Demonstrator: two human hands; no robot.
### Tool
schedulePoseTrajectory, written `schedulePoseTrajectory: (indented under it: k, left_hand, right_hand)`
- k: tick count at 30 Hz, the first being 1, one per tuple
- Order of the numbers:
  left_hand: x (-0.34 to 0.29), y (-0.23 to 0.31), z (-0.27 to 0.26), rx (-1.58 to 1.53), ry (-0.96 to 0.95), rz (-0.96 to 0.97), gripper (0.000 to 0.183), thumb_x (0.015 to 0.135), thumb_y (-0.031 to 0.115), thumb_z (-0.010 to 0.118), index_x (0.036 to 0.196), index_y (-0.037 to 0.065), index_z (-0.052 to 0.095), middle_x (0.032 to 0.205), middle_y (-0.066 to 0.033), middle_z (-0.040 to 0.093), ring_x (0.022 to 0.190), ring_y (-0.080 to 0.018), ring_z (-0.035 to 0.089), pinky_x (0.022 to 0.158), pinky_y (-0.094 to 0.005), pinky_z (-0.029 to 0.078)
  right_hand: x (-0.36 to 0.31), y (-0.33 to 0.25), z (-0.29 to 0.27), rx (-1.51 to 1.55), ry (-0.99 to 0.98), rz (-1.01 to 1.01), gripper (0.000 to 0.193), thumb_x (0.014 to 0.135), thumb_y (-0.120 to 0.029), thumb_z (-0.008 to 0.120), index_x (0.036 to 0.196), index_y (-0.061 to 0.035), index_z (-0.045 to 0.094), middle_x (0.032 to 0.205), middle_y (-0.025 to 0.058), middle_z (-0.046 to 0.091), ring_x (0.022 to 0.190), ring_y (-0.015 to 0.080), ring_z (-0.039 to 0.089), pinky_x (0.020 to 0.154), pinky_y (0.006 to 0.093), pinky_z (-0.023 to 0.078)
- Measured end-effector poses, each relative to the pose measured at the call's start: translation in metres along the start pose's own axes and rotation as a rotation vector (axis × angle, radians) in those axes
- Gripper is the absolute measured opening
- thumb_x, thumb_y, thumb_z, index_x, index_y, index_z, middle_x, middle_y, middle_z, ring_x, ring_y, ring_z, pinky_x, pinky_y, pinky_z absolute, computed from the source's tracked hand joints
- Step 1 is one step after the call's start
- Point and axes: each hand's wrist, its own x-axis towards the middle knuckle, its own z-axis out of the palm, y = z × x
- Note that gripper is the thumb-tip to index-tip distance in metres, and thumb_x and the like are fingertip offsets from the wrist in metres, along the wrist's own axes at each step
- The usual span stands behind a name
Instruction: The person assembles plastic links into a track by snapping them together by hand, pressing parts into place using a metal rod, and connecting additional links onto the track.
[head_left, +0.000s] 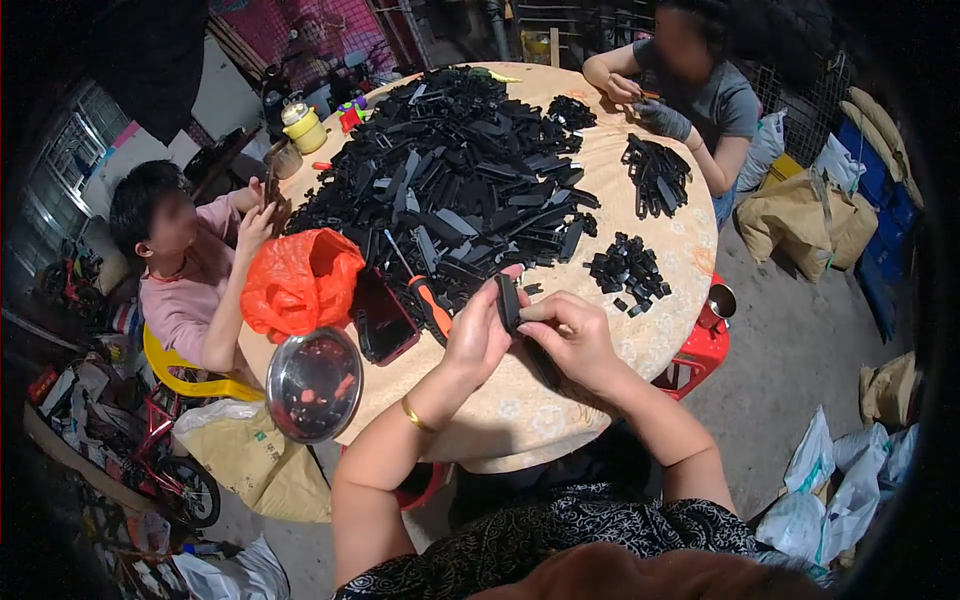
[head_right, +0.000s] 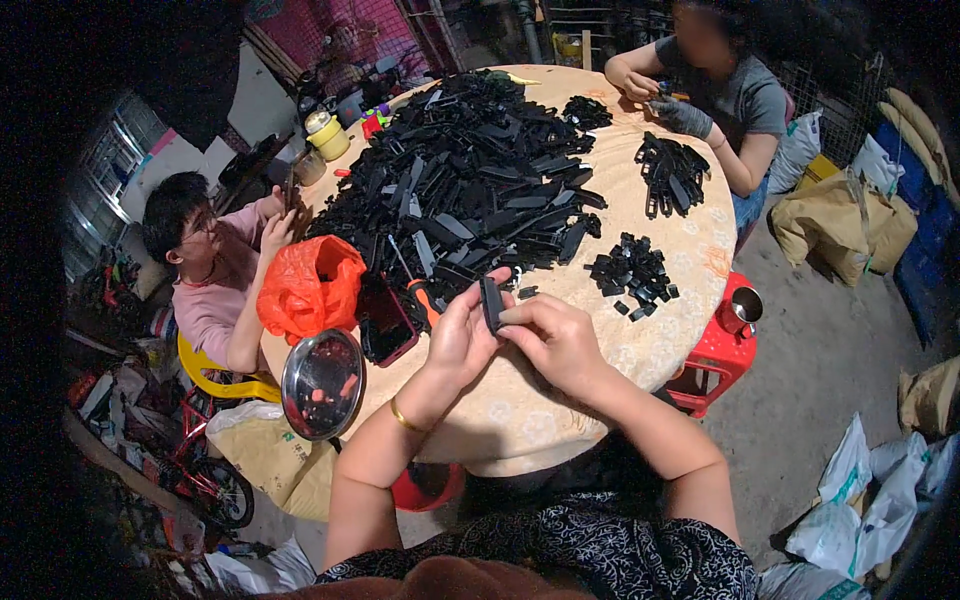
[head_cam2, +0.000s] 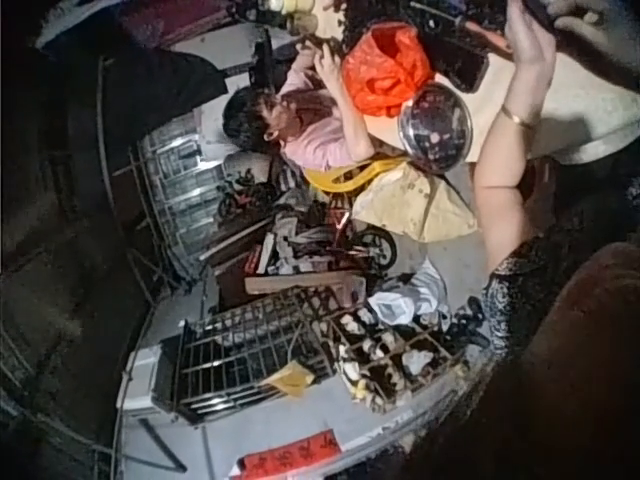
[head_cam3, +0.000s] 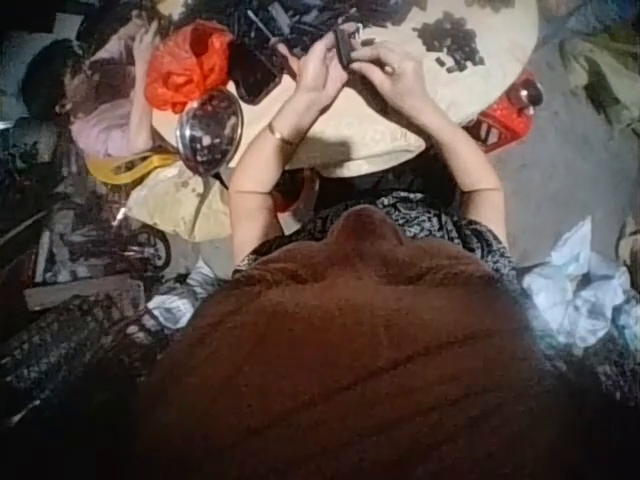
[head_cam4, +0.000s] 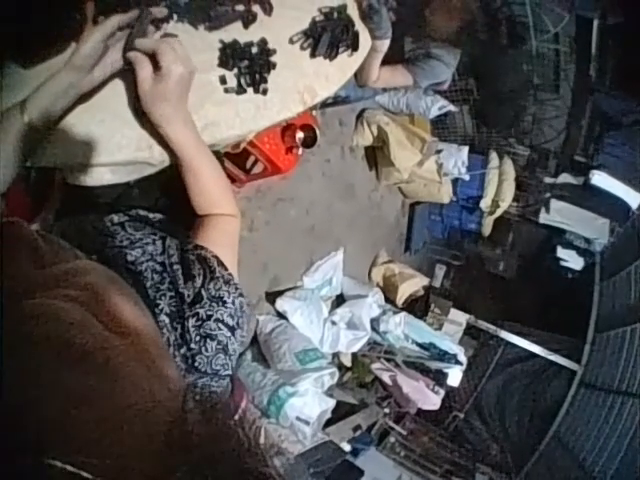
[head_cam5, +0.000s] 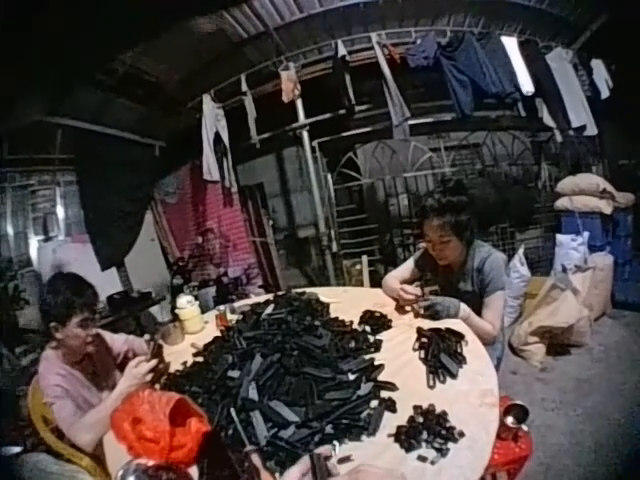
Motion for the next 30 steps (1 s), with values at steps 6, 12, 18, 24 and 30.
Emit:
schedulePoseTrajectory:
  k: [6,12,18,24,30]
  left_hand:
    - [-0.005,0.004,0.011,0.080,-0.016,-0.071,0.038,0.093,0.017,0.044,0.129,0.007,0.037,0.108,-0.0101,0.053,0.099,-0.0205,0.055,0.087,-0.0370,0.046]
    - [-0.003,0.001,0.006,0.111,-0.136,-0.054,0.048,0.086,0.004,0.055,0.129,0.006,0.037,0.106,-0.0081,0.055,0.093,-0.0193,0.058,0.078,-0.0330,0.052]
    - [-0.007,-0.007,0.015,0.178,-0.009,0.034,0.035,0.092,0.009,0.046,0.126,0.002,0.041,0.104,-0.0080,0.057,0.091,-0.0176,0.059,0.079,-0.0330,0.053]
    - [-0.009,-0.008,0.013,0.201,-0.050,0.044,0.033,0.092,0.010,0.044,0.124,0.002,0.043,0.106,-0.0075,0.056,0.092,-0.0165,0.059,0.078,-0.0323,0.052]
    - [-0.008,-0.004,0.008,0.206,-0.093,0.038,0.034,0.092,0.011,0.047,0.124,0.002,0.043,0.110,-0.0078,0.055,0.096,-0.0151,0.057,0.081,-0.0299,0.050]
  right_hand:
    - [0.003,0.008,-0.009,-0.094,0.078,0.031,0.009,0.073,-0.002,0.066,0.082,0.0005,0.063,0.075,0.0114,0.063,0.063,0.0198,0.062,0.056,0.0272,0.049]
    - [0.010,0.004,-0.021,-0.145,0.144,-0.129,0.012,0.072,0.000,0.065,0.083,0.0000,0.063,0.075,0.0122,0.063,0.065,0.0228,0.063,0.056,0.0292,0.049]
    - [0.013,0.005,-0.022,-0.360,0.103,-0.341,0.018,0.069,0.000,0.065,0.086,-0.0026,0.060,0.076,0.0121,0.061,0.065,0.0275,0.060,0.058,0.0332,0.049]
    - [0.012,0.004,-0.022,-0.452,0.111,-0.412,0.018,0.069,-0.002,0.065,0.086,-0.0022,0.059,0.075,0.0107,0.060,0.066,0.0265,0.059,0.058,0.0333,0.049]
    - [0.011,0.000,-0.022,-0.464,0.014,-0.393,0.028,0.068,-0.001,0.066,0.095,-0.0020,0.060,0.083,0.0122,0.061,0.069,0.0269,0.060,0.059,0.0330,0.049]
